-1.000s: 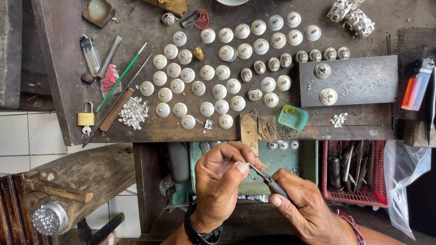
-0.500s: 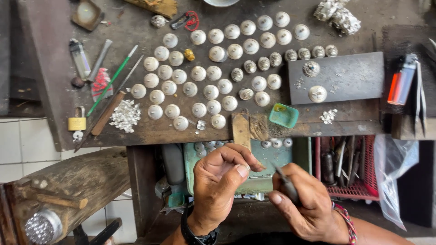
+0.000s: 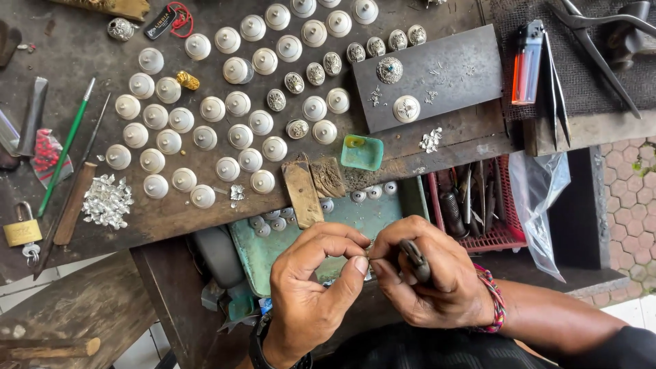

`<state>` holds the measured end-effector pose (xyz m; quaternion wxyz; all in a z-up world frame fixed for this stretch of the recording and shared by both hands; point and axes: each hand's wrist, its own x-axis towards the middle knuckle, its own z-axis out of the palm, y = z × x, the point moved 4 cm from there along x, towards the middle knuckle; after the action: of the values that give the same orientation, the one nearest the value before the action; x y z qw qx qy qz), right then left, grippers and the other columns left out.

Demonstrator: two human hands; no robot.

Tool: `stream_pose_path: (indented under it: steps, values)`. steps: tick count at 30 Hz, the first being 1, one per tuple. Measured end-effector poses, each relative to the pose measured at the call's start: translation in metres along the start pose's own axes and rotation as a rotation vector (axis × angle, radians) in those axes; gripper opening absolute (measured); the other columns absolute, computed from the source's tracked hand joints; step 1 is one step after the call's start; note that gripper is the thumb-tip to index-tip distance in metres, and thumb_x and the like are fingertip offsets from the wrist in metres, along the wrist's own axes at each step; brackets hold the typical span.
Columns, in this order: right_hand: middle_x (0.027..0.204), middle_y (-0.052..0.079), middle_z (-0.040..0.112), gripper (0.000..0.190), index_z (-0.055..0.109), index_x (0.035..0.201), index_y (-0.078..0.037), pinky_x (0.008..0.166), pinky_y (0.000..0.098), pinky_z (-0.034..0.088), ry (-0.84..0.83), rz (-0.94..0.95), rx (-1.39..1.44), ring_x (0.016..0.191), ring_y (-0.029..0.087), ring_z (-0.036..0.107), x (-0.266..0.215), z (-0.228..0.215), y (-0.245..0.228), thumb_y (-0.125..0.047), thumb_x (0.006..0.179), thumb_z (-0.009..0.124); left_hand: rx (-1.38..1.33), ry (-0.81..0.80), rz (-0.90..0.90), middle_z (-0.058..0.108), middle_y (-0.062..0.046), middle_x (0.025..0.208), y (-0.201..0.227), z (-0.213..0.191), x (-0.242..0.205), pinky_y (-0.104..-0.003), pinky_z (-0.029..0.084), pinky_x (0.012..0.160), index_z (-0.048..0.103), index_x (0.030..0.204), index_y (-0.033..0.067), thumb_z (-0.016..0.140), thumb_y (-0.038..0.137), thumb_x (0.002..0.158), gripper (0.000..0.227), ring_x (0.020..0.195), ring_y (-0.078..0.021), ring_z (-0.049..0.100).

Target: Attaching small silver jump rings to decorative jewelry components using pliers.

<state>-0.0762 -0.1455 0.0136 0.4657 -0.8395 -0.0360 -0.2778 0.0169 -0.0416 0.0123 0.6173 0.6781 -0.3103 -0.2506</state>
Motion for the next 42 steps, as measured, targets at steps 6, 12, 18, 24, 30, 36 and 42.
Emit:
stream_pose_path:
  steps: [6, 12, 18, 24, 30, 36, 42]
  values:
    - [0.071, 0.016, 0.054, 0.020, 0.032, 0.072, 0.001, 0.050, 0.0268, 0.043, -0.013, 0.072, 0.000, 0.057, 0.021, 0.051, 0.019, -0.001, -0.004, 0.000, 0.079, 0.050, 0.182, 0.041, 0.160, 0.063, -0.009, 0.085, 0.009, -0.002, 0.002, -0.027, 0.052, 0.071, 0.059, 0.080, 0.0058, 0.057, 0.009, 0.078, 0.004, 0.076, -0.0179, 0.064]
    - [0.075, 0.017, 0.059, 0.026, 0.032, 0.071, 0.001, 0.046, 0.0253, 0.045, -0.024, 0.007, -0.117, 0.056, 0.021, 0.056, 0.016, -0.001, -0.006, 0.000, 0.077, 0.057, 0.169, 0.009, 0.151, 0.061, -0.008, 0.079, 0.010, -0.004, 0.004, -0.028, 0.049, 0.067, 0.055, 0.073, 0.0058, 0.054, 0.007, 0.077, 0.004, 0.072, -0.0189, 0.060]
    - [0.060, 0.010, 0.050, 0.029, 0.029, 0.066, -0.005, 0.051, 0.0275, 0.043, 0.010, 0.116, 0.014, 0.053, 0.021, 0.052, 0.022, 0.004, -0.008, 0.003, 0.074, 0.056, -0.091, 0.076, 0.026, 0.061, -0.008, 0.075, 0.001, -0.012, 0.002, -0.028, 0.051, 0.070, 0.056, 0.071, 0.0076, 0.055, 0.003, 0.073, 0.005, 0.073, -0.0173, 0.061]
    - [0.068, 0.003, 0.046, 0.036, 0.050, 0.075, -0.004, 0.055, 0.0240, 0.040, -0.347, 0.436, 0.341, 0.058, 0.013, 0.046, 0.014, 0.021, -0.001, -0.033, 0.091, 0.035, -0.492, 0.149, -0.057, 0.057, -0.011, 0.080, -0.012, -0.028, -0.002, -0.029, 0.045, 0.071, 0.054, 0.072, 0.0067, 0.055, 0.012, 0.075, 0.006, 0.076, -0.0185, 0.056]
    - [0.071, 0.001, 0.047, 0.038, 0.053, 0.078, -0.005, 0.058, 0.0242, 0.039, -0.402, 0.485, 0.357, 0.062, 0.013, 0.046, 0.007, 0.030, 0.000, -0.036, 0.091, 0.035, -0.645, 0.204, -0.055, 0.056, -0.010, 0.079, -0.015, -0.034, -0.002, -0.032, 0.046, 0.070, 0.053, 0.071, 0.0062, 0.055, 0.009, 0.075, 0.005, 0.070, -0.0205, 0.059]
    - [0.071, 0.002, 0.048, 0.036, 0.055, 0.078, -0.004, 0.057, 0.0238, 0.040, -0.374, 0.491, 0.375, 0.062, 0.013, 0.046, 0.006, 0.031, 0.000, -0.033, 0.090, 0.037, -0.663, 0.215, -0.066, 0.056, -0.010, 0.078, -0.016, -0.034, -0.003, -0.032, 0.047, 0.069, 0.053, 0.071, 0.0052, 0.054, 0.008, 0.074, 0.004, 0.067, -0.0214, 0.060]
    - [0.070, 0.002, 0.046, 0.035, 0.053, 0.077, -0.005, 0.056, 0.0243, 0.040, -0.381, 0.423, 0.349, 0.060, 0.014, 0.045, 0.007, 0.031, 0.000, -0.032, 0.090, 0.036, -0.664, 0.219, -0.076, 0.056, -0.010, 0.078, -0.017, -0.034, -0.003, -0.031, 0.047, 0.069, 0.053, 0.072, 0.0055, 0.054, 0.008, 0.074, 0.004, 0.067, -0.0205, 0.059]
